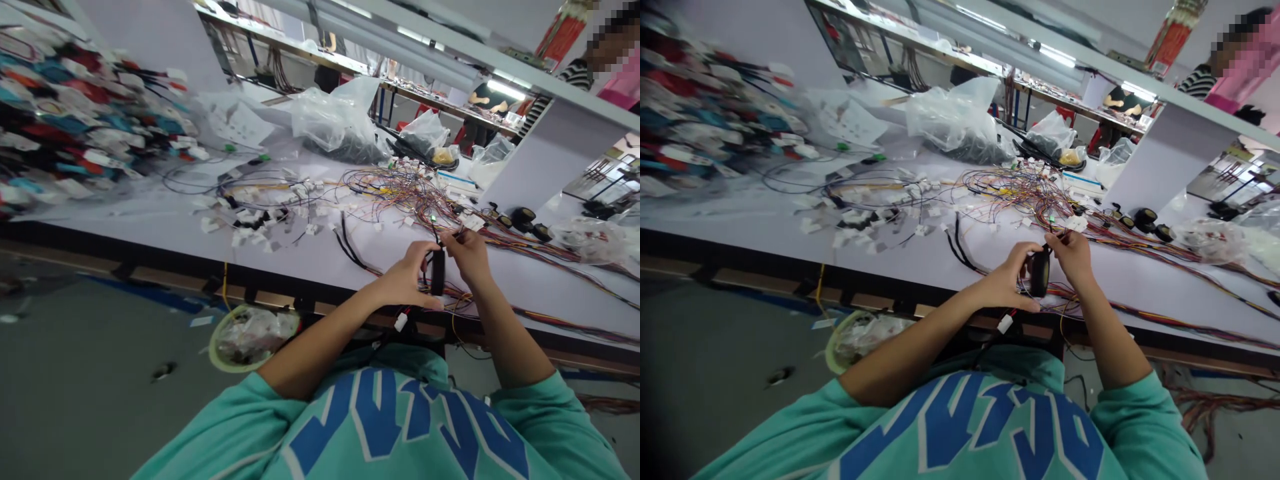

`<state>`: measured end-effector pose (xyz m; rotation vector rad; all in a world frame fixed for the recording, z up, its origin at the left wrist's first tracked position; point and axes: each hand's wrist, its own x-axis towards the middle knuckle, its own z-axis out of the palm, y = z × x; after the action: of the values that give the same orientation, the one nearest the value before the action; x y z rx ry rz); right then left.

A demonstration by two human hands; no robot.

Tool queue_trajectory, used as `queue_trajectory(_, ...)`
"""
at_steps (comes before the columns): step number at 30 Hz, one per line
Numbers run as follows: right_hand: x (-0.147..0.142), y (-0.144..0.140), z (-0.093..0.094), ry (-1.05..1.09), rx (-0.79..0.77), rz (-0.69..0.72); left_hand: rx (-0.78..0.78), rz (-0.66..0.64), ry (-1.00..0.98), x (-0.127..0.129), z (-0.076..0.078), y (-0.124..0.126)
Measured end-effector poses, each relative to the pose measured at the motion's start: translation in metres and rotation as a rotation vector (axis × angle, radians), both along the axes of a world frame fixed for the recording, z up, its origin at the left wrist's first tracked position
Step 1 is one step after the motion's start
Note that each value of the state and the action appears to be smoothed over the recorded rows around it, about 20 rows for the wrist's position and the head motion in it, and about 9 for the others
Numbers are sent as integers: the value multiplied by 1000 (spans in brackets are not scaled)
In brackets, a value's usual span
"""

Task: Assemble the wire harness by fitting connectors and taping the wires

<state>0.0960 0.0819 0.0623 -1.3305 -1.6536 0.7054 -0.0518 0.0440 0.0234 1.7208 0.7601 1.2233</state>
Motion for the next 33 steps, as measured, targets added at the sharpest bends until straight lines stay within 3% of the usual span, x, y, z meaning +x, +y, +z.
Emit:
queue_trajectory(2,0,-4,9,-60,50,43,-43,50,41,0,4,1)
queue_trajectory(6,-9,-14,20,-59,136,132,-145,394,-2,8,10,9)
queue_trajectory(9,-15,-17,16,-104,88,121,-162,409,-19,15,10,9)
queue_trajectory(12,-15,-16,10,-146,30,95,-250,336,-154,18,9,6)
queue_trajectory(15,-13,-14,7,-114,83,56,-417,234,-424,14,10,7)
queue_trajectory(18,-12,-14,6,33,127,117,-599,-53,-610,4,15,13)
queue_trajectory(20,-13,-15,6,149,84,191,-678,-288,-653,-3,18,18)
queue_trajectory(22,-14,-16,6,234,8,220,-705,-408,-657,-5,17,21)
queue_trajectory(25,-13,-12,1,336,-106,124,-600,-312,-567,-1,10,20)
queue_trajectory(27,-9,-8,-2,391,-157,15,-406,-142,-429,4,6,13)
queue_trajectory(29,-4,-5,-2,392,-177,-57,-174,-64,-228,6,4,5)
queue_trajectory(31,0,-5,1,328,-143,-41,-40,-101,-44,6,5,0)
queue_trajectory(33,2,-7,7,237,-52,55,-54,-61,15,6,5,-1)
